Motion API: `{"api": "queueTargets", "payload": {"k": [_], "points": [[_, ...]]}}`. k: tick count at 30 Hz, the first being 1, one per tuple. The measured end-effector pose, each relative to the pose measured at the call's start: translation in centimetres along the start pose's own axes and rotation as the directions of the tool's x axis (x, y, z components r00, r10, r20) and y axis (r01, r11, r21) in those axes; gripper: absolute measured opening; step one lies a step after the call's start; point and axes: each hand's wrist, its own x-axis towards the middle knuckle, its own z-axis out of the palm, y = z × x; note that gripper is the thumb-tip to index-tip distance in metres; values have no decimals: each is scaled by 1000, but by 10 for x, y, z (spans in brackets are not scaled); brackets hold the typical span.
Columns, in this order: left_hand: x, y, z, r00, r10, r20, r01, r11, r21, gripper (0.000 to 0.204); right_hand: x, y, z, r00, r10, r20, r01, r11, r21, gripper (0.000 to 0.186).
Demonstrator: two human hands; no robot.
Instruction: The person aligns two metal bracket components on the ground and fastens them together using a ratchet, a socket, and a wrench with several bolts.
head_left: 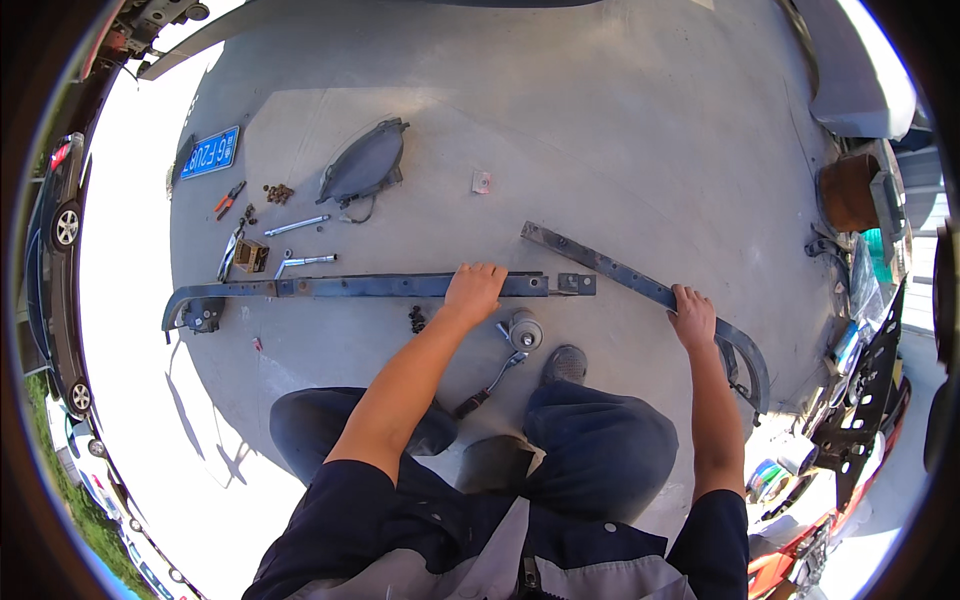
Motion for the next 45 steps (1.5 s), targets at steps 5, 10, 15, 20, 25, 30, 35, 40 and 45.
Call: {"api": "queueTargets", "payload": {"k": [5,10,15,20,25,30,35,40,45], "points": [[10,-8,-1,993,112,-28,-112,993,-25,41,28,-15,6,978,-10,206,-28,984,177,39],[-2,-14,-32,987,152,-46,-156,985,-76,40,20,2,-21,945,-119,305,25,955,296,35],[-13,-8,-45,989,145,-5,-145,988,-58,40,15,15,-40,926,-162,342,46,946,321,38],[-30,-18,-32,995,87,-57,-91,994,-68,42,36,8,-40,917,-274,290,195,942,274,40],[-19,-5,-21,989,147,8,-147,988,-40,43,-16,23,-11,936,-140,323,52,963,266,49],[-21,-9,-9,993,119,7,-119,991,-58,45,-12,32,-1,924,-220,312,162,966,202,55],[-23,-18,-11,993,107,39,-103,990,-96,48,3,28,1,866,-152,476,89,984,153,62],[-32,-45,-14,995,79,64,-72,992,-104,53,7,20,11,885,-213,413,174,976,131,63],[-40,-52,-2,999,46,25,-45,997,-68,50,11,7,17,898,-278,341,248,960,131,57]]}}
